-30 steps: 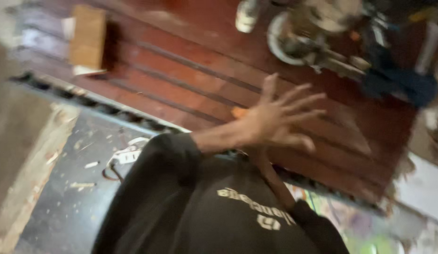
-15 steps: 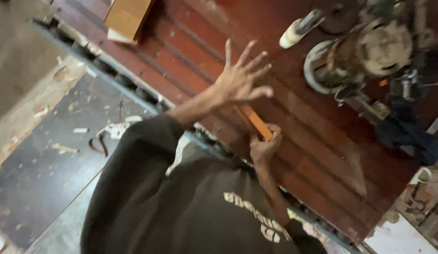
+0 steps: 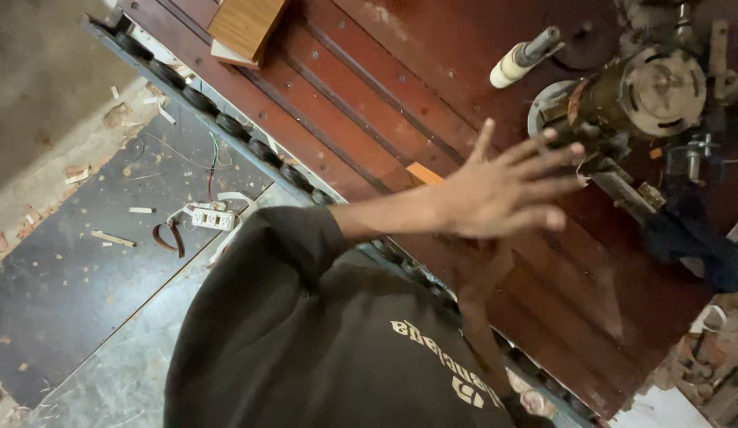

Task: The person sands small rectangular wooden blocks on a red workbench using a handheld sanding block. They repeatedly rub the surfaces and edges, flip the blocks, and place them back on the bench. The workbench has a drill press and scattered wood shavings.

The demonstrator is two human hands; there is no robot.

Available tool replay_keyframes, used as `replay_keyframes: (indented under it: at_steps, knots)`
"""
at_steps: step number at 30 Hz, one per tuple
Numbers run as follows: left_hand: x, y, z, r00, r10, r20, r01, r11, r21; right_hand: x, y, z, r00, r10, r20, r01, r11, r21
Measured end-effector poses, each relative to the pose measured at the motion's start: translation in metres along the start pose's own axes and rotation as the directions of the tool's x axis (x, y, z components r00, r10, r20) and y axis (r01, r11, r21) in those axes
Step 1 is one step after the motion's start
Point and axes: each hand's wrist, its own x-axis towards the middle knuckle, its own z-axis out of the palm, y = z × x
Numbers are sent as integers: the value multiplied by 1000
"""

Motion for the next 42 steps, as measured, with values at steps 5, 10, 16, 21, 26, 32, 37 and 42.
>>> replay_keyframes:
  at_steps: [5, 10, 16, 21, 26, 32, 37, 42]
  knots:
    - [-3, 1, -35, 896, -228, 381, 216, 974, 74, 1, -11, 10, 1000, 16, 14, -16, 1000, 27]
    - [-7, -3, -52, 976, -119, 182, 100, 989, 110, 11, -12, 17, 1000, 2, 29, -3, 999, 41]
    - [10, 48, -50, 853, -42, 520, -166, 923, 347, 8, -10, 20, 999, 26, 42, -27, 999, 35]
    - [7, 59, -29, 868, -131, 480, -55, 933, 355, -6, -10, 11, 999, 44, 28, -45, 999, 30]
    - [-19, -52, -44, 907, -188, 376, 198, 980, 11, -5, -14, 23, 999, -40, 15, 40, 999, -18]
    - [-34, -59, -7, 938, -259, 231, 166, 919, 358, 0, -12, 37, 987, -149, 61, 161, 941, -297]
    - [-15, 32, 41, 838, 99, 536, -332, 873, 358, -17, -11, 19, 998, -31, 54, 37, 992, -118]
    - [21, 31, -40, 975, 220, -11, -220, 975, 39, -6, -4, -11, 999, -39, -8, 39, 999, -23]
